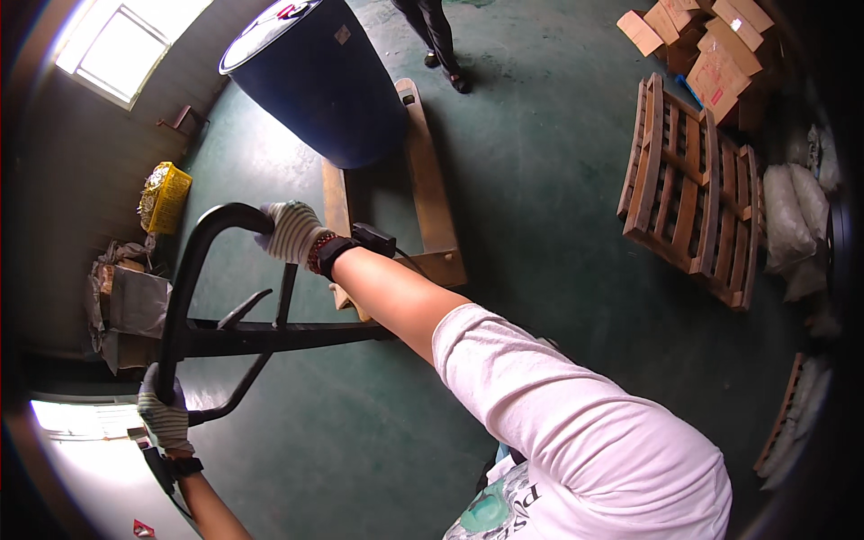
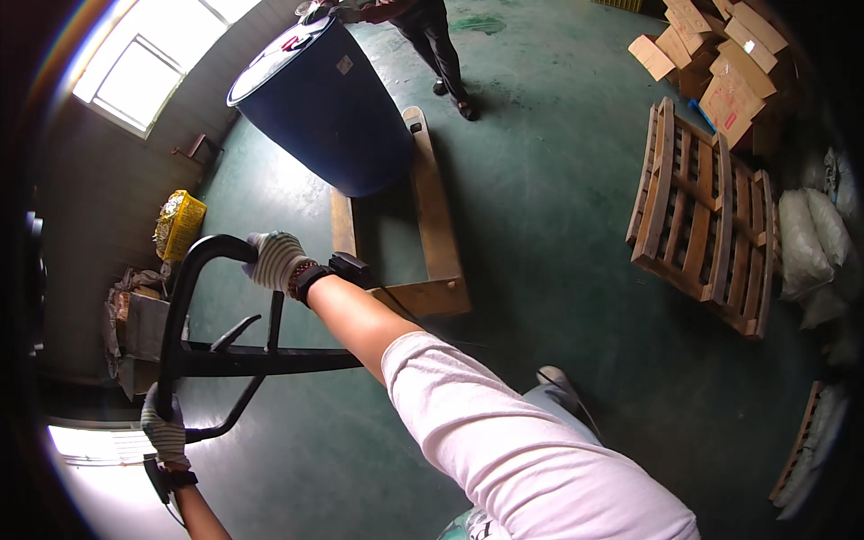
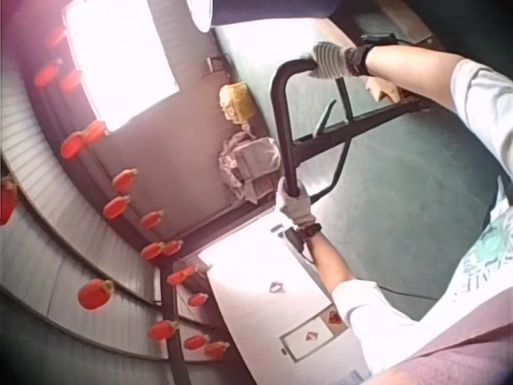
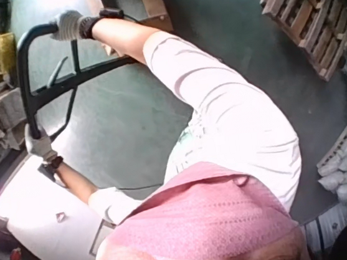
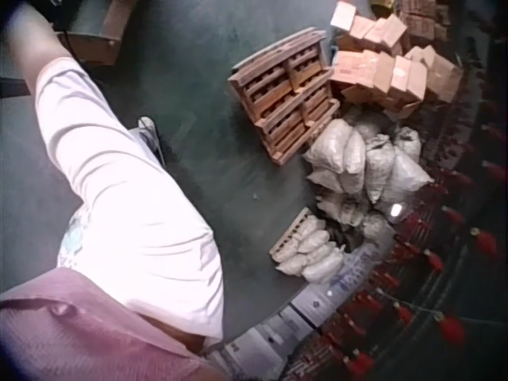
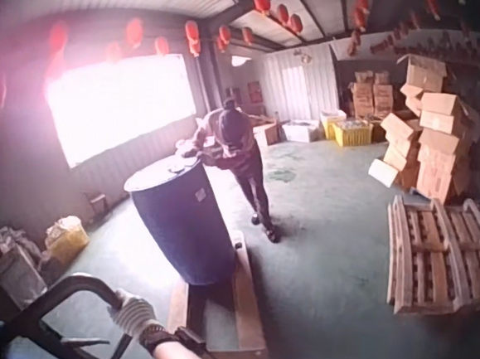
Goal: The recorder uses a manual pallet jack to transport a large blue plastic barrel placed on a wooden pallet within a warehouse environment.
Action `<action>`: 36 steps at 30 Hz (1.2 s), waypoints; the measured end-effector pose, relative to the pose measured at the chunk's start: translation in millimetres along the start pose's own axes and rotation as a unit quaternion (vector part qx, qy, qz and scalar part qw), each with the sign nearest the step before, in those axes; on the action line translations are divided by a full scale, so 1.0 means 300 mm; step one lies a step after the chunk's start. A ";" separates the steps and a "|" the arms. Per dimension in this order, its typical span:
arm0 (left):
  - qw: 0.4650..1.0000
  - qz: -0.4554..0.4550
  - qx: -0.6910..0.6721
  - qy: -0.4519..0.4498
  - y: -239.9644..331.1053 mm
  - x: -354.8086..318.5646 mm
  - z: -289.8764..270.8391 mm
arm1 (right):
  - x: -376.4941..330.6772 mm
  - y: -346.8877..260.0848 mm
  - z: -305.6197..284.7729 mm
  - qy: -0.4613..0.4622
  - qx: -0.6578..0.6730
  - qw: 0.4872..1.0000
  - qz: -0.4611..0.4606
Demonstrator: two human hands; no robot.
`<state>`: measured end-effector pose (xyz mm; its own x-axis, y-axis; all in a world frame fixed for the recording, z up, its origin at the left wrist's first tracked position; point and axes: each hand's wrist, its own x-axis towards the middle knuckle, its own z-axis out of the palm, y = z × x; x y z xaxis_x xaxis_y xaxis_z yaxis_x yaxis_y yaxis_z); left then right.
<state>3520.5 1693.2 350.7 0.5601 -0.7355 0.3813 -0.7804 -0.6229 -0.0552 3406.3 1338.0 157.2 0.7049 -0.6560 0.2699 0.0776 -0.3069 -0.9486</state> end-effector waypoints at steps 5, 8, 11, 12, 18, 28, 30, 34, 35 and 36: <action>1.000 0.008 0.019 0.004 0.029 0.103 -0.004 | 0.110 -0.006 -0.033 0.011 0.003 1.000 -0.004; 1.000 -0.019 0.003 -0.009 -0.025 0.139 -0.011 | 0.147 -0.010 -0.002 0.028 -0.013 0.999 -0.013; 0.999 0.038 0.028 0.016 -0.039 0.170 -0.028 | 0.185 -0.026 0.039 0.034 -0.001 0.999 -0.015; 0.997 0.048 0.051 0.029 -0.030 0.185 -0.030 | 0.204 -0.029 0.045 0.030 0.002 1.000 -0.008; 0.997 0.012 0.067 0.033 -0.045 0.330 0.025 | 0.375 -0.021 0.086 0.043 0.025 0.999 0.008; 1.000 -0.020 0.023 -0.004 -0.241 0.527 0.245 | 0.628 0.144 0.251 0.031 -0.015 0.997 0.062; 1.000 0.002 0.002 -0.001 -0.265 0.584 0.285 | 0.674 0.165 0.272 0.045 -0.052 0.995 0.074; 0.999 0.030 0.027 0.007 -0.263 0.749 0.361 | 0.808 0.238 0.258 0.088 -0.031 0.993 0.065; 0.999 0.038 0.022 0.005 -0.252 0.793 0.385 | 0.834 0.265 0.254 0.102 -0.044 0.992 0.063; 0.999 0.044 0.018 0.001 -0.255 0.834 0.418 | 0.857 0.286 0.258 0.115 -0.058 0.990 0.062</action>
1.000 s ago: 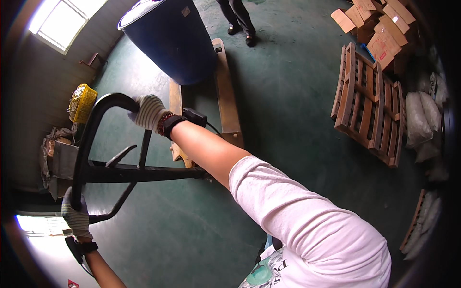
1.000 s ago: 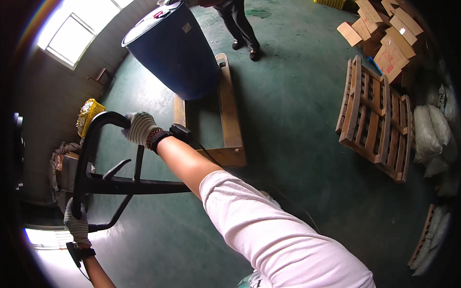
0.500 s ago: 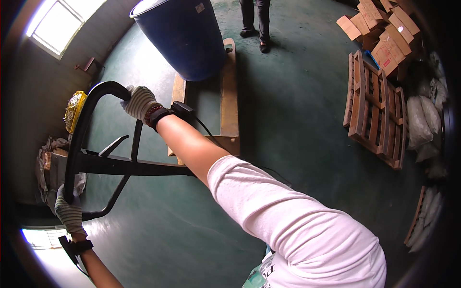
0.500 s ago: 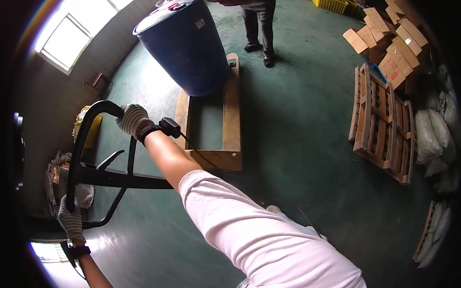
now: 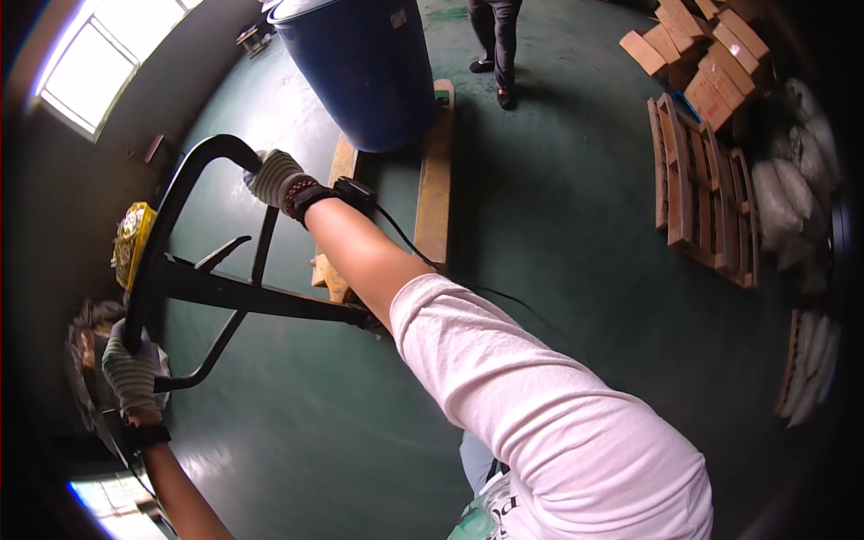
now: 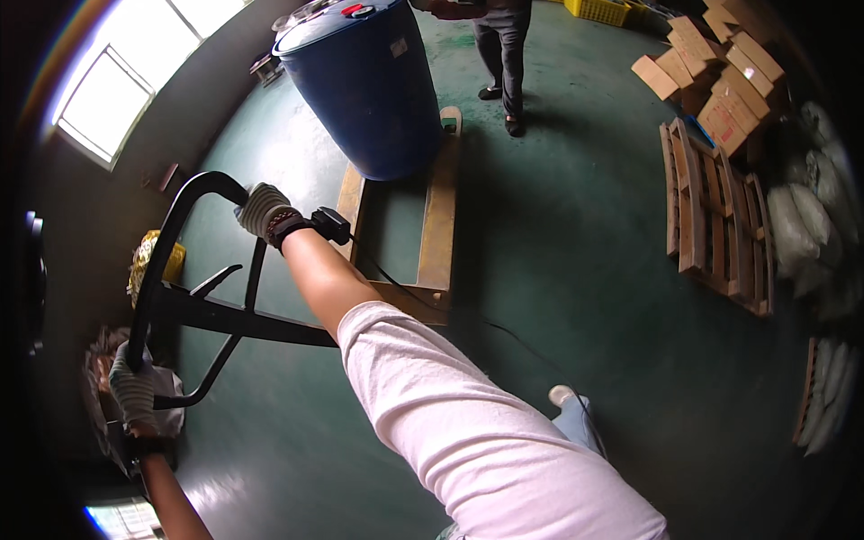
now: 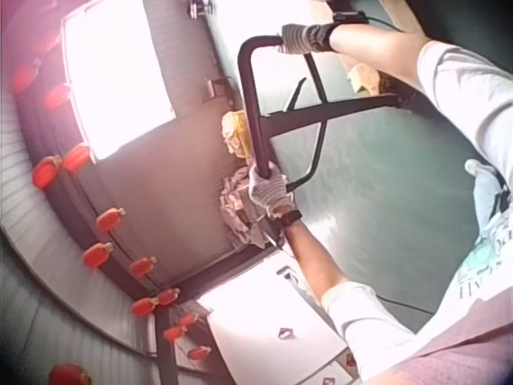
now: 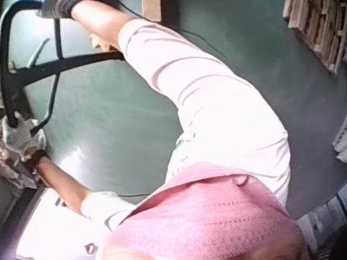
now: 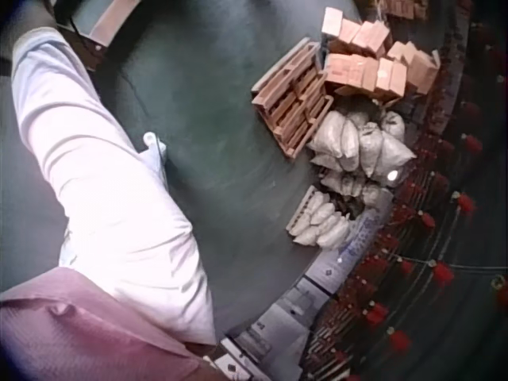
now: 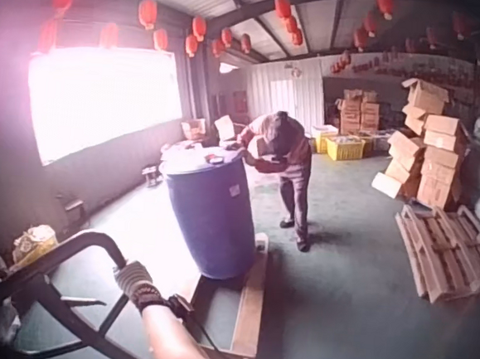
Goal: The recorder uses a manual pallet jack to transport a large blue plastic barrel placed on a wooden pallet within a warehouse environment.
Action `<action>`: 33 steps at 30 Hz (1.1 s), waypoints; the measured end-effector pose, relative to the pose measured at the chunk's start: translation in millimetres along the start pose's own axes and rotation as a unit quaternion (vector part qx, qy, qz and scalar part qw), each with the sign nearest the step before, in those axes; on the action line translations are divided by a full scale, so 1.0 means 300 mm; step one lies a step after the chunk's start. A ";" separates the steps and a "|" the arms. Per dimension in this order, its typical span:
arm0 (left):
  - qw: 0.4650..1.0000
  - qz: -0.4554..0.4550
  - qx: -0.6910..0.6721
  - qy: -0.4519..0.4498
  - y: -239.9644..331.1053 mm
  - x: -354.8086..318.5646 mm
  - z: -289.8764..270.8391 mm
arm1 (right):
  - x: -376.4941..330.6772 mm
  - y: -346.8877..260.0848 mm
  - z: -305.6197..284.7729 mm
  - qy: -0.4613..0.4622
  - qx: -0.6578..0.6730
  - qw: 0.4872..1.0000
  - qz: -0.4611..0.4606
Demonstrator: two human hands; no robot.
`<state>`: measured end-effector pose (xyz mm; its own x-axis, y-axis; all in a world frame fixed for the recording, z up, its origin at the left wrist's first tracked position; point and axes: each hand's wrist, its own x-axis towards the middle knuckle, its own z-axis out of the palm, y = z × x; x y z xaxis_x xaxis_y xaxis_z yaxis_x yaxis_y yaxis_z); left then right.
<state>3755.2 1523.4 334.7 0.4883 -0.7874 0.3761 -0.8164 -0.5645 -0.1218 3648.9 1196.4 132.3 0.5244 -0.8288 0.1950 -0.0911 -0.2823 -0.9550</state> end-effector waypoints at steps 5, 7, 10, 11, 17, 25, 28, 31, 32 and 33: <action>0.999 0.025 -0.002 -0.020 -0.078 0.210 0.171 | 0.092 0.098 -0.003 0.045 -0.032 0.998 0.043; 0.998 0.068 0.007 0.002 -0.095 0.303 0.217 | 0.129 0.113 -0.008 0.076 -0.003 0.996 0.040; 0.995 0.101 -0.005 0.006 -0.103 0.395 0.252 | 0.194 0.138 -0.015 0.126 -0.088 0.988 0.016; 0.994 0.107 -0.004 0.012 -0.091 0.414 0.254 | 0.216 0.145 -0.025 0.149 -0.111 0.982 0.015; 0.991 0.133 -0.003 0.031 0.101 0.471 0.261 | 0.279 0.249 -0.162 0.229 -0.120 0.966 0.001; 0.974 0.219 -0.048 0.016 0.035 0.717 0.534 | 0.193 0.329 -0.149 0.286 0.019 0.947 0.145; 0.959 0.270 -0.083 0.008 0.031 0.826 0.611 | 0.043 0.304 -0.121 0.259 0.152 0.946 0.124; 0.937 0.325 -0.127 -0.019 0.109 0.936 0.692 | -0.080 0.269 -0.144 0.324 0.152 0.930 0.087; 0.928 0.341 -0.145 -0.036 0.158 0.961 0.705 | -0.114 0.293 -0.179 0.327 0.147 0.923 0.139; 0.917 0.367 -0.153 -0.039 0.212 0.986 0.702 | -0.142 0.296 -0.206 0.357 0.172 0.908 0.139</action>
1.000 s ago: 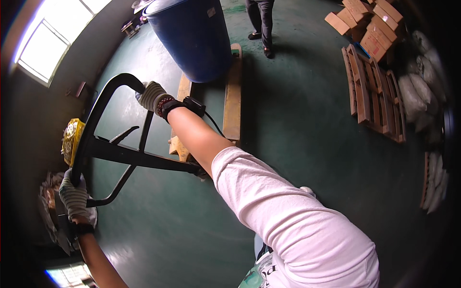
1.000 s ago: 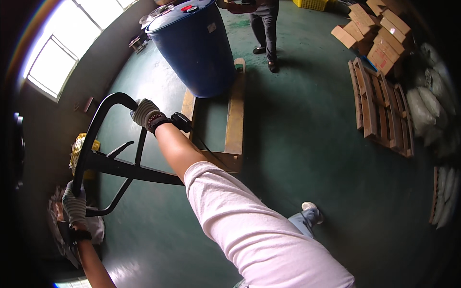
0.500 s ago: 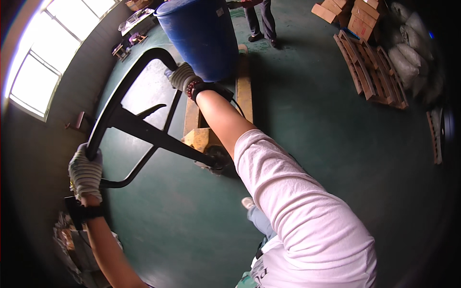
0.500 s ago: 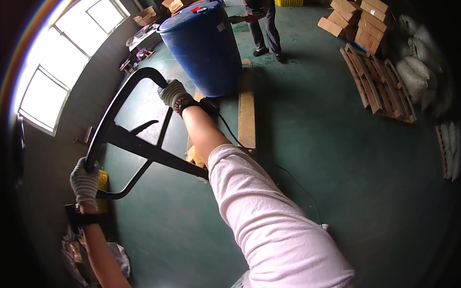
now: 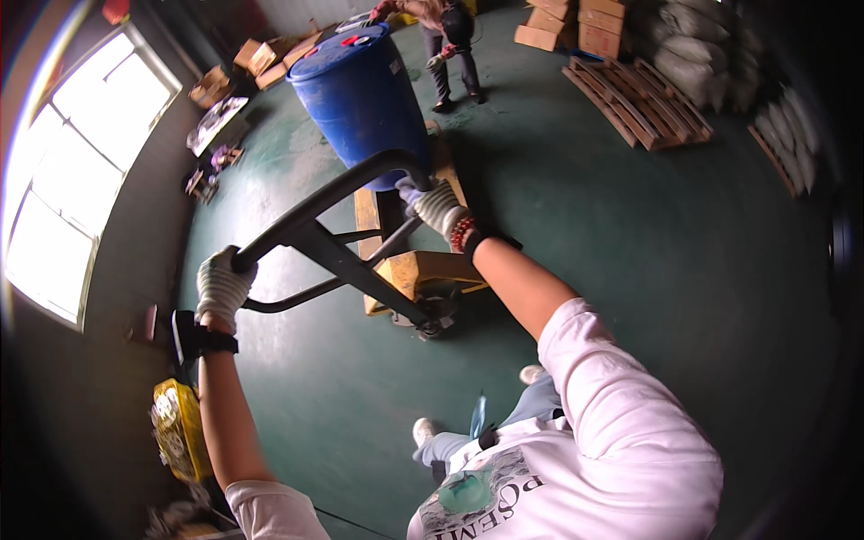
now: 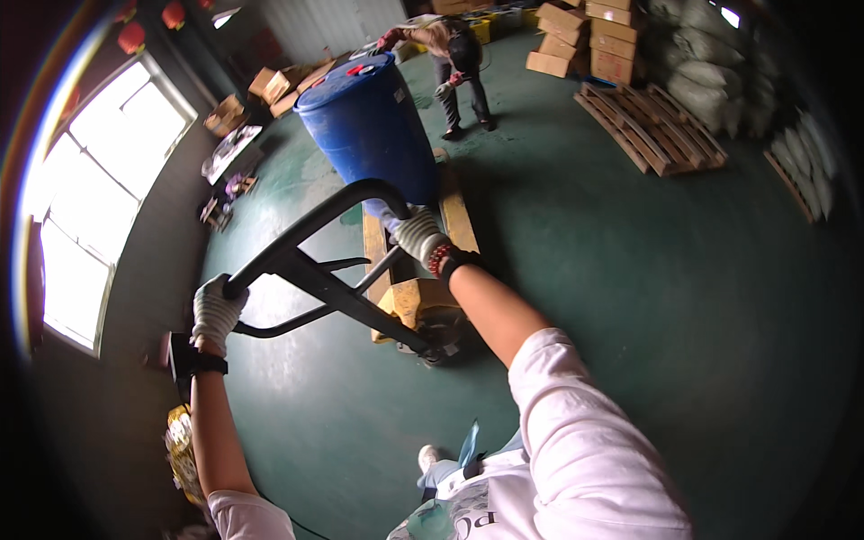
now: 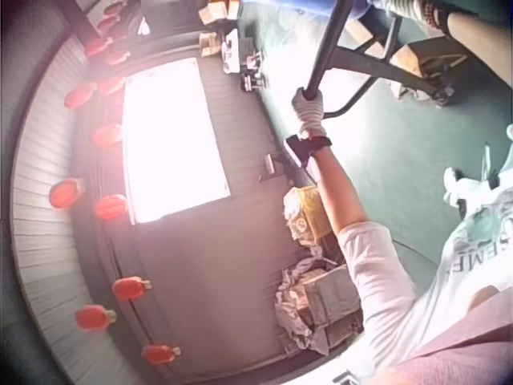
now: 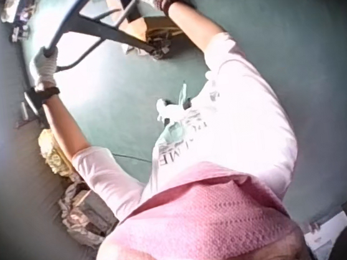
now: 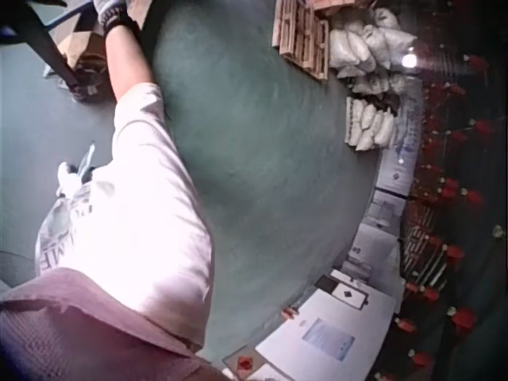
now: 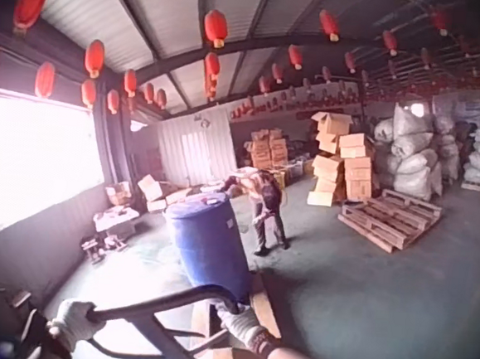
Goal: The recorder uses a manual pallet jack to transport a large blue plastic barrel placed on a wooden pallet within a warehouse environment.
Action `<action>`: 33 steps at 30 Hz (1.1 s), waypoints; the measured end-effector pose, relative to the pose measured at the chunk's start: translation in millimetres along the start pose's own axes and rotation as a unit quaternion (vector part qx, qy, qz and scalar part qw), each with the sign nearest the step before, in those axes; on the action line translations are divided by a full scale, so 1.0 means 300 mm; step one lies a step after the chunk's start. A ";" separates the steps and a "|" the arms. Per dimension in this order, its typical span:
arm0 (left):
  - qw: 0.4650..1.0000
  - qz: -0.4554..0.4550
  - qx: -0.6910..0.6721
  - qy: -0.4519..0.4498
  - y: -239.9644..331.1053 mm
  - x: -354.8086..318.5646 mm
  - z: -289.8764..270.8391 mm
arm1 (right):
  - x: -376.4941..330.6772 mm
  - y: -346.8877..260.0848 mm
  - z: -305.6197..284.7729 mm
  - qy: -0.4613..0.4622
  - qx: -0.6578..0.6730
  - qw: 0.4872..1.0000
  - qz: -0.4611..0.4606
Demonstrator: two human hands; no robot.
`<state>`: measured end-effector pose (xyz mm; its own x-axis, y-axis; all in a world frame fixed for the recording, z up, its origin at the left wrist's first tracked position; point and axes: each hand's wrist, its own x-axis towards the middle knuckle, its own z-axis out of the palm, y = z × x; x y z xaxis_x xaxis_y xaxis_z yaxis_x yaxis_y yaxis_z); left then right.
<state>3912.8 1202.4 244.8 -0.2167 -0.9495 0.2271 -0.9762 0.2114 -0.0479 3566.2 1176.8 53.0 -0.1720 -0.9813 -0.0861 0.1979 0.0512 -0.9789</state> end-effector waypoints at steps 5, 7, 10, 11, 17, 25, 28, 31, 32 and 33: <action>0.995 0.077 0.010 -0.060 -0.178 0.114 -0.059 | -0.315 -0.007 0.153 0.083 0.111 0.989 -0.055; 0.986 0.114 -0.018 -0.121 -0.158 0.138 -0.066 | -0.447 -0.034 0.141 0.105 0.026 0.992 -0.057; 0.944 0.217 0.059 -0.242 -0.188 0.138 0.024 | -0.551 -0.019 0.117 0.016 -0.103 0.993 -0.060; 0.927 0.229 0.019 -0.295 -0.297 0.118 0.083 | -0.612 -0.031 0.171 -0.044 -0.053 0.994 -0.089; 0.820 0.269 -0.003 -0.506 -0.310 -0.091 0.298 | -0.735 0.197 0.253 -0.050 -0.125 0.991 -0.018; 0.866 0.287 0.014 -0.409 0.014 -0.262 0.588 | -0.704 0.107 0.206 -0.166 -0.694 0.697 0.067; 0.875 0.276 0.039 -0.397 -0.014 -0.275 0.645 | -0.731 0.166 0.253 -0.136 -0.744 0.653 0.031; 0.865 0.272 0.020 -0.422 -0.042 -0.249 0.630 | -0.732 0.170 0.295 -0.139 -0.685 0.712 0.067; 0.869 0.270 0.025 -0.413 -0.044 -0.269 0.630 | -0.747 0.174 0.302 -0.141 -0.682 0.715 0.068; 0.870 0.267 0.029 -0.414 -0.048 -0.277 0.613 | -0.761 0.169 0.306 -0.136 -0.689 0.709 0.065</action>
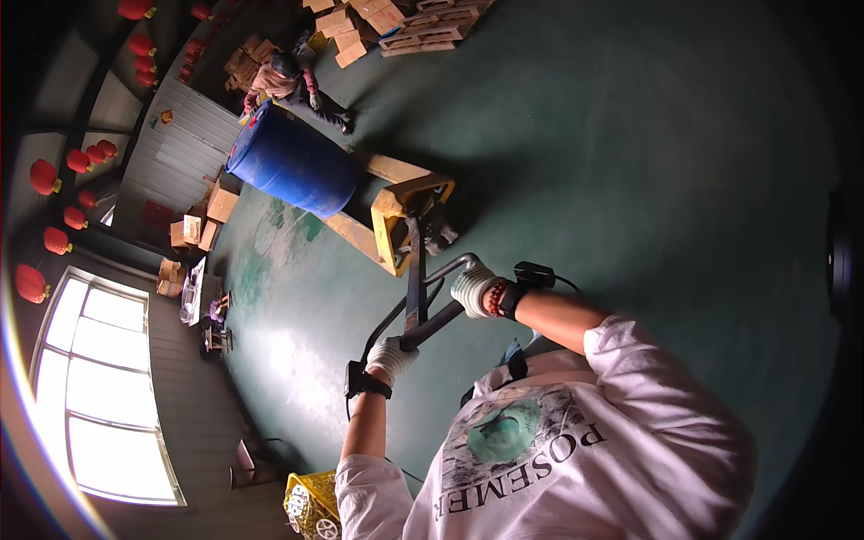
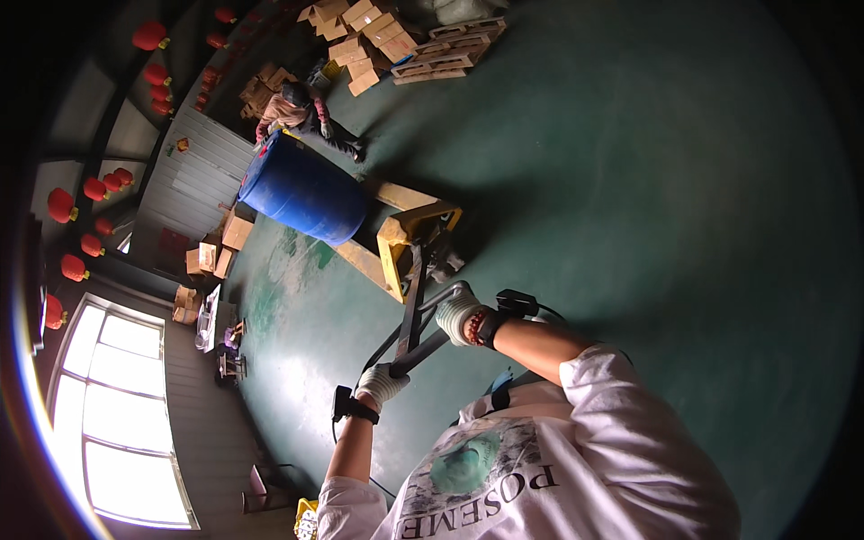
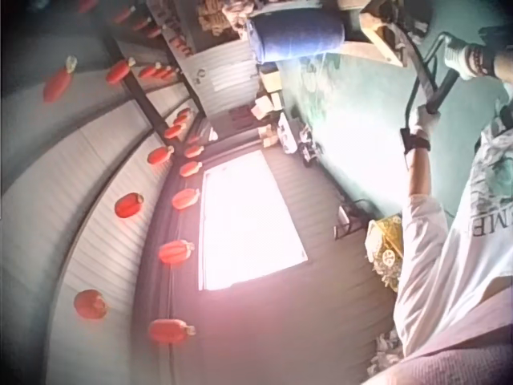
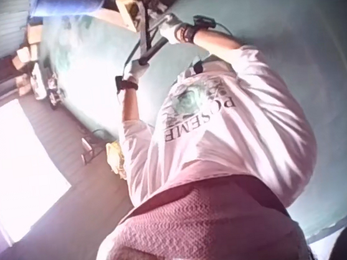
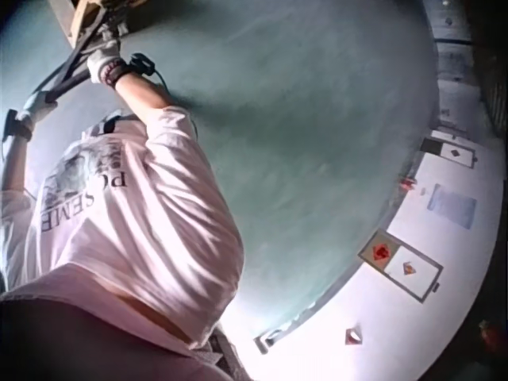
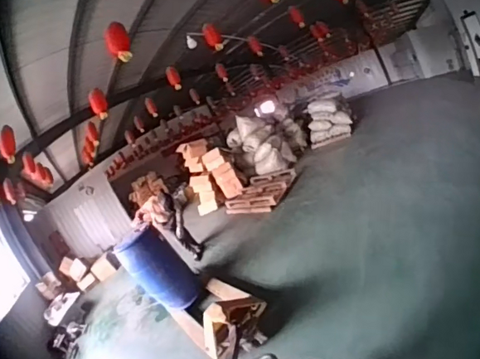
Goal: The recorder uses a manual pallet jack to transport a large blue plastic barrel placed on a wooden pallet within a warehouse environment.
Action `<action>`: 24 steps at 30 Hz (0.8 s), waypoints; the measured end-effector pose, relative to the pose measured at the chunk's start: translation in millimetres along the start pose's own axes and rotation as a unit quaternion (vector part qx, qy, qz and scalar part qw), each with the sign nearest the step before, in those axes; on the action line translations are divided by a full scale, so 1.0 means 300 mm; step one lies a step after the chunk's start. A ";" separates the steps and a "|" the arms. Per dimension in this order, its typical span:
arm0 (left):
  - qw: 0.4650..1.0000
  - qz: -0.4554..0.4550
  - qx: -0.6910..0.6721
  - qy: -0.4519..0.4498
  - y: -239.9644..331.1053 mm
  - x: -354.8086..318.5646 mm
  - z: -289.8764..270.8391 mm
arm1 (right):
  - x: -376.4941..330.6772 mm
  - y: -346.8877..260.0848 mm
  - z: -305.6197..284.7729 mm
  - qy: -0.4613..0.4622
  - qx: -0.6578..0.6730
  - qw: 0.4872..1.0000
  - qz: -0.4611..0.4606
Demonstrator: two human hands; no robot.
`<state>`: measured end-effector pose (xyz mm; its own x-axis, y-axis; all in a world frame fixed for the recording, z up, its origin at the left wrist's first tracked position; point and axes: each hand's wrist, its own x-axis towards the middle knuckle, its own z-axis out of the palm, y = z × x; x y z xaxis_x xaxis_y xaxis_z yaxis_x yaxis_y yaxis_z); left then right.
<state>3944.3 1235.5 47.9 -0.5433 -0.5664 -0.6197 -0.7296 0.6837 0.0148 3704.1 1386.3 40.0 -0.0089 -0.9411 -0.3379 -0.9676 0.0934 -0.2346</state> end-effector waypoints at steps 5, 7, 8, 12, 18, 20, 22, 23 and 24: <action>0.999 0.001 0.021 -0.027 -0.008 -0.119 -0.029 | -0.066 -0.094 -0.007 -0.066 0.007 0.998 -0.025; 0.999 0.011 0.036 -0.035 -0.026 -0.172 -0.011 | -0.116 -0.131 0.005 -0.041 0.019 0.998 -0.050; 0.998 0.009 0.039 -0.038 -0.040 -0.199 -0.015 | -0.133 -0.148 0.014 -0.023 0.044 0.997 -0.062; 0.996 0.036 0.062 -0.052 -0.057 -0.278 -0.116 | -0.193 -0.184 -0.069 0.007 0.108 0.988 -0.114; 0.990 -0.001 0.109 -0.091 -0.140 -0.447 -0.240 | -0.255 -0.330 -0.197 -0.051 0.178 0.965 -0.186; 0.983 -0.009 0.134 -0.127 -0.161 -0.500 -0.259 | -0.272 -0.381 -0.198 -0.053 0.192 0.954 -0.222; 0.987 0.019 0.104 -0.123 -0.213 -0.594 -0.228 | -0.303 -0.446 -0.197 -0.074 0.212 0.943 -0.245; 0.988 0.021 0.113 -0.100 -0.249 -0.648 -0.188 | -0.323 -0.468 -0.203 -0.081 0.217 0.938 -0.260; 0.989 0.022 0.120 -0.078 -0.258 -0.694 -0.165 | -0.340 -0.490 -0.204 -0.088 0.222 0.931 -0.275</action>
<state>4093.4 1277.8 214.6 -0.4879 -0.4680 -0.7369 -0.5763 0.8067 -0.1308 3831.9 1448.8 164.7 0.5371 -0.8220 -0.1895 -0.6132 -0.2261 -0.7569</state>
